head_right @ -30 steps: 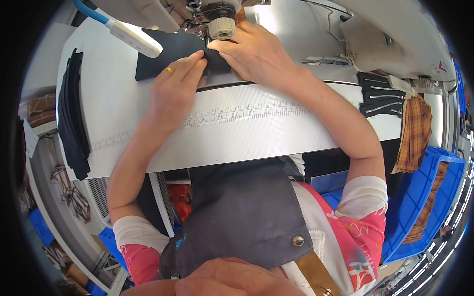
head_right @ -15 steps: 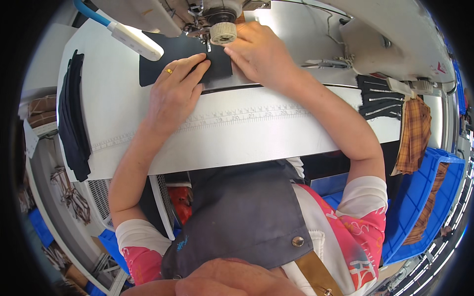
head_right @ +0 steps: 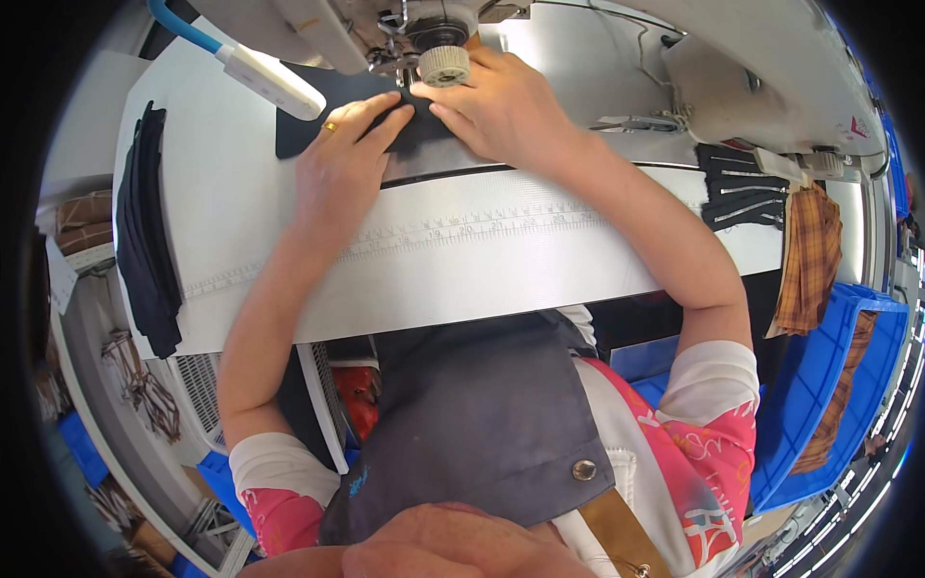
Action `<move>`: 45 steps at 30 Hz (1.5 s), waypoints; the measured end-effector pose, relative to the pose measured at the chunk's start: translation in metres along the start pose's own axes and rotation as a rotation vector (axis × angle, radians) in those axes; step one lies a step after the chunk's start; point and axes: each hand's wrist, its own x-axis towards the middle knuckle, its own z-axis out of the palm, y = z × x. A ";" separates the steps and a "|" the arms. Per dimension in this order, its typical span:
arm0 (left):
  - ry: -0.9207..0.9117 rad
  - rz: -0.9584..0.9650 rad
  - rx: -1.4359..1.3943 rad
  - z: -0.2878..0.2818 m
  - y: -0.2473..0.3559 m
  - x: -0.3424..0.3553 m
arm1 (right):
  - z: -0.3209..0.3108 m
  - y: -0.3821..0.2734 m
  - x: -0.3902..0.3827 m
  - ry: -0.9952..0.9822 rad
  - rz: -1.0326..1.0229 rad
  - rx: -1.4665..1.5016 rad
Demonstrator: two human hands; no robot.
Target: The person sews zippers and lining fabric into leather panels using an industrial sewing machine.
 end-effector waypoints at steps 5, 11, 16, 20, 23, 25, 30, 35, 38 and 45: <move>0.021 0.016 0.022 0.004 -0.005 0.001 | 0.002 0.003 0.000 0.013 -0.009 -0.006; 0.072 0.055 0.054 0.002 -0.005 0.004 | -0.001 0.000 0.001 -0.019 0.013 -0.038; -0.007 -0.031 -0.025 0.001 -0.008 0.004 | -0.003 -0.002 0.002 -0.048 0.008 -0.134; -0.031 -0.032 -0.018 0.001 -0.008 0.003 | -0.002 0.001 0.002 -0.068 0.019 -0.108; -0.022 -0.014 -0.046 0.001 -0.009 0.003 | -0.001 0.001 0.003 -0.031 0.010 -0.098; -0.031 -0.026 -0.052 0.000 -0.008 0.003 | -0.001 0.004 0.003 -0.017 -0.007 -0.054; -0.038 -0.006 -0.021 0.000 -0.010 0.006 | 0.002 0.009 -0.001 -0.033 0.051 -0.010; -0.007 0.078 0.122 -0.002 -0.013 0.004 | -0.018 -0.016 -0.003 -0.166 0.191 -0.013; 0.013 0.118 0.196 -0.005 -0.015 0.005 | -0.025 -0.041 -0.014 -0.094 0.100 0.006; 0.010 0.112 0.138 -0.008 -0.015 0.003 | -0.186 -0.017 -0.047 0.242 0.201 -0.241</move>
